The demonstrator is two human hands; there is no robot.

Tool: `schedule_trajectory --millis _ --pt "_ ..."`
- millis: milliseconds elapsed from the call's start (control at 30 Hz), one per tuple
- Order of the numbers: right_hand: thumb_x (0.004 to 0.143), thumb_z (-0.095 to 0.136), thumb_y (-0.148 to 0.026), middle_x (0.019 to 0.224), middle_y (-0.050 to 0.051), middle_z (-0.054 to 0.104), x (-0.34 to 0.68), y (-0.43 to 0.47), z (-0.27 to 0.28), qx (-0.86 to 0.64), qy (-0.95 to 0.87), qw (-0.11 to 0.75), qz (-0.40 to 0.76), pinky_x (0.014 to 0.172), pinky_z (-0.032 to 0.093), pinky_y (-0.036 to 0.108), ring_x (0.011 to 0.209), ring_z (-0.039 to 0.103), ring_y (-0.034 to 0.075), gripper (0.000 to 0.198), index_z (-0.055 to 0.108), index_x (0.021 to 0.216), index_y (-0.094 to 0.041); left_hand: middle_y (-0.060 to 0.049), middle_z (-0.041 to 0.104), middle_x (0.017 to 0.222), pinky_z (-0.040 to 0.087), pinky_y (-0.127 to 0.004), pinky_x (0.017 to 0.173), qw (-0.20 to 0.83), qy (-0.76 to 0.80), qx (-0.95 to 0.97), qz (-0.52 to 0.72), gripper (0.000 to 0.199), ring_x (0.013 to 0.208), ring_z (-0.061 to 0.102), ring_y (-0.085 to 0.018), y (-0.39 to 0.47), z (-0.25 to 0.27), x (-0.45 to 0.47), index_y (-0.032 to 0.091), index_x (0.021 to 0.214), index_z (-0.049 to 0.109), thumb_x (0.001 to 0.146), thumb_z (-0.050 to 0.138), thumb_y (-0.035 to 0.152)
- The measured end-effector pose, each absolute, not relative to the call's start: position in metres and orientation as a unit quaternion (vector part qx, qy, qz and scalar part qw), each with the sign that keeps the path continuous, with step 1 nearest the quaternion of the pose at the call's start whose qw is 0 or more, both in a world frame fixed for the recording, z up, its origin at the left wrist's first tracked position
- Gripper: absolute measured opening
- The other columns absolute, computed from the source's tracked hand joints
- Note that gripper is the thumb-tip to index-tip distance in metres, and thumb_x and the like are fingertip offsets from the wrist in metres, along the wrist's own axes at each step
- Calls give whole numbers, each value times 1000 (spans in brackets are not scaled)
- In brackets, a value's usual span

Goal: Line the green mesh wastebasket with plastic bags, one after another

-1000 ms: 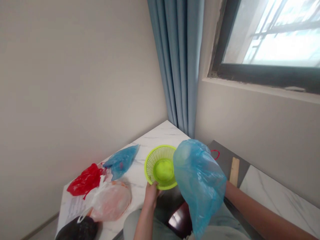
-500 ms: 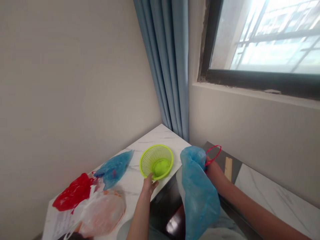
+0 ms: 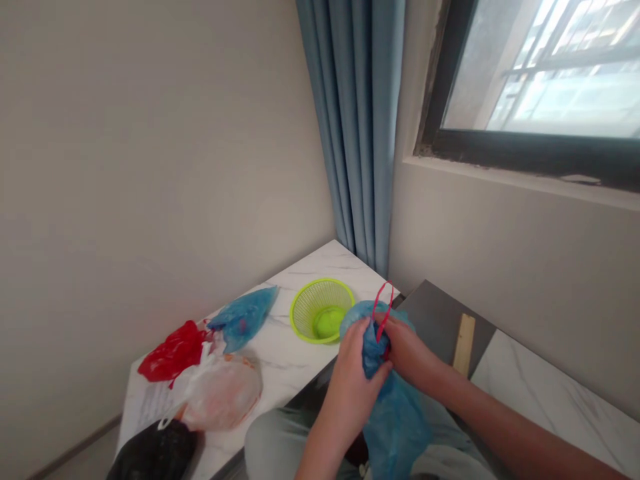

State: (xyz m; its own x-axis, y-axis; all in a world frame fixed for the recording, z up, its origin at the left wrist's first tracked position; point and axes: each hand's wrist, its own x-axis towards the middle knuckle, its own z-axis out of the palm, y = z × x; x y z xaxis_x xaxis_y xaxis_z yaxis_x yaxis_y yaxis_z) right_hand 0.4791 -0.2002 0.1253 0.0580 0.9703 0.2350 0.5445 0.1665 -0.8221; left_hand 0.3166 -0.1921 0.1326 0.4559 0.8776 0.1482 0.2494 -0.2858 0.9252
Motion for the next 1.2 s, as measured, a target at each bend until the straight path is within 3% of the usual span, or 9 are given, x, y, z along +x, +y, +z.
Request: schedule_trajectory --millis 133,267,433,600,667,800,900,1033,1200 --pt "68 50 -3 130 10 60 485 -202 138 -562 -644 446 265 104 45 38 118 59 24 63 60 127 -21 -10 55 143 33 -42 115 479 437 669 362 64 134 49 -25 -186 118 305 23 139 53 77 61 10" --pt "73 55 -9 132 10 59 501 -207 141 -545 -664 446 252 108 42 42 123 55 26 61 54 133 -22 -10 70 116 44 -37 103 491 482 607 397 37 111 64 -24 -178 113 286 21 116 67 81 56 15" --pt "82 60 -17 97 7 72 507 -209 130 -622 -623 398 260 83 51 36 90 66 23 25 70 104 -20 -5 71 95 47 -30 89 431 546 543 470 19 93 63 -21 -176 113 274 19 93 68 84 52 24" --pt "83 63 -22 77 1 71 506 -211 127 -621 -628 361 300 66 45 27 71 63 17 6 68 81 -19 -1 61 71 44 -27 69 421 571 524 471 16 70 57 -18 -173 104 263 20 76 61 82 47 24" --pt "83 63 -22 74 -1 68 507 -212 126 -624 -628 361 292 65 43 25 70 61 16 5 64 79 -19 -1 61 77 44 -28 70 367 588 547 470 12 74 57 -19 -175 105 259 21 83 60 83 48 23" --pt "84 58 -18 79 -1 65 505 -215 126 -604 -638 389 277 68 43 25 74 59 16 3 59 84 -21 -7 59 111 40 -37 99 190 555 630 508 16 109 55 -24 -189 127 261 22 102 59 87 53 22" --pt "84 56 -16 81 -1 63 497 -218 126 -588 -643 414 263 68 42 26 73 57 15 6 57 86 -22 -9 62 117 40 -38 103 260 508 688 449 22 113 56 -25 -197 148 271 23 110 63 90 54 26" --pt "86 54 -16 79 -2 60 484 -222 124 -575 -632 440 278 67 42 26 71 55 15 7 53 87 -23 -9 67 117 45 -39 98 370 510 688 360 38 109 61 -27 -194 149 287 24 119 66 81 68 29" --pt "83 52 -14 84 0 62 485 -218 117 -589 -610 446 284 70 43 27 76 55 16 10 48 84 -23 -7 71 99 48 -35 86 362 515 696 345 27 89 65 -23 -186 135 286 25 106 71 84 57 18"
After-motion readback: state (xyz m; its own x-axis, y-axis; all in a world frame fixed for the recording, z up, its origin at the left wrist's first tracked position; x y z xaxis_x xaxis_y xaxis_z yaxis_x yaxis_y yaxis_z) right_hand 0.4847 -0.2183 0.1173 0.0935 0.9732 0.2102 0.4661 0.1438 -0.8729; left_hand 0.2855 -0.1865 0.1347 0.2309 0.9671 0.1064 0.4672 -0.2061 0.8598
